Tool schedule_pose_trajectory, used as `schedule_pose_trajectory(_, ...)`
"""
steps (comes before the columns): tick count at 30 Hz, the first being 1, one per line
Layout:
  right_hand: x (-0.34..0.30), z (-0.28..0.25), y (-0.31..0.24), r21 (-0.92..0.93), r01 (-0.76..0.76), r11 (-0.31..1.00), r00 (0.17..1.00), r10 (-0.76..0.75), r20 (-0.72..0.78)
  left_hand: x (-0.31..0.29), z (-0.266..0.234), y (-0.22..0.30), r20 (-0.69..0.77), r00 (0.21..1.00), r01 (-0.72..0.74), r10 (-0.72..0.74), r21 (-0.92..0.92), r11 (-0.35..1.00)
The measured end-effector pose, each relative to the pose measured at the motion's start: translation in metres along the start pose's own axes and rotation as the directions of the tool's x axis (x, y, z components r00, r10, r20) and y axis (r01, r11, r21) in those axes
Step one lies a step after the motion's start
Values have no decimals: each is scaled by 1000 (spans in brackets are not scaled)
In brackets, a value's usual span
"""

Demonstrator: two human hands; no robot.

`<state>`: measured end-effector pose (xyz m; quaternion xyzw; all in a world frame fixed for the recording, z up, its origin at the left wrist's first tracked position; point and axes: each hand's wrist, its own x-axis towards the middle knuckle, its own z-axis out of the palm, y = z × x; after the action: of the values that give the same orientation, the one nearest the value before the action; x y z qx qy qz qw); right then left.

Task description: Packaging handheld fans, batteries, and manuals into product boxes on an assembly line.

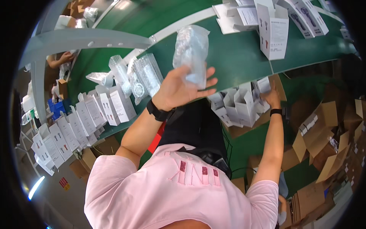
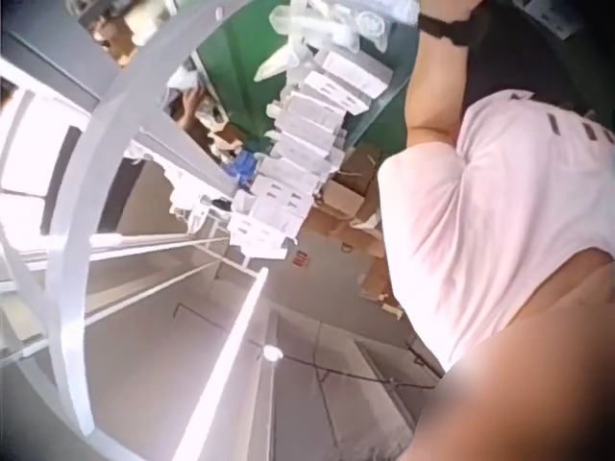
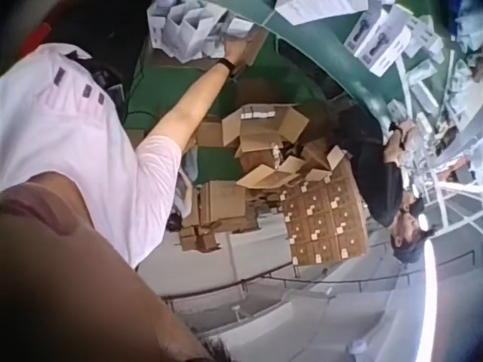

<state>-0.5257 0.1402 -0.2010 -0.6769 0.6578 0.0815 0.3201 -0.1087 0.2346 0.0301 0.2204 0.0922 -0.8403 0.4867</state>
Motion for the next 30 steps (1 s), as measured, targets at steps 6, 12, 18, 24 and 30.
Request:
schedule_pose_trajectory(6,-107,-114,-156,453,318,833,941,-221,-254,-23,54,-4,106,994,22,6,-265,964)
schedule_pose_trajectory(12,-228,-161,-327,2,891,455,352,-687,-636,-59,85,-20,103,981,-159,162,-30,987)
schedule_pose_trajectory(18,-249,-149,-385,92,872,480,437,-681,-588,-115,104,-22,120,971,-185,205,-162,969)
schedule_pose_trajectory(24,-266,-150,-443,-206,951,230,86,-837,-540,-170,87,-16,193,953,-139,233,-406,903)
schedule_pose_trajectory(30,-290,-132,-503,-251,964,94,-34,-886,-463,-218,67,6,142,928,-222,346,-535,815)
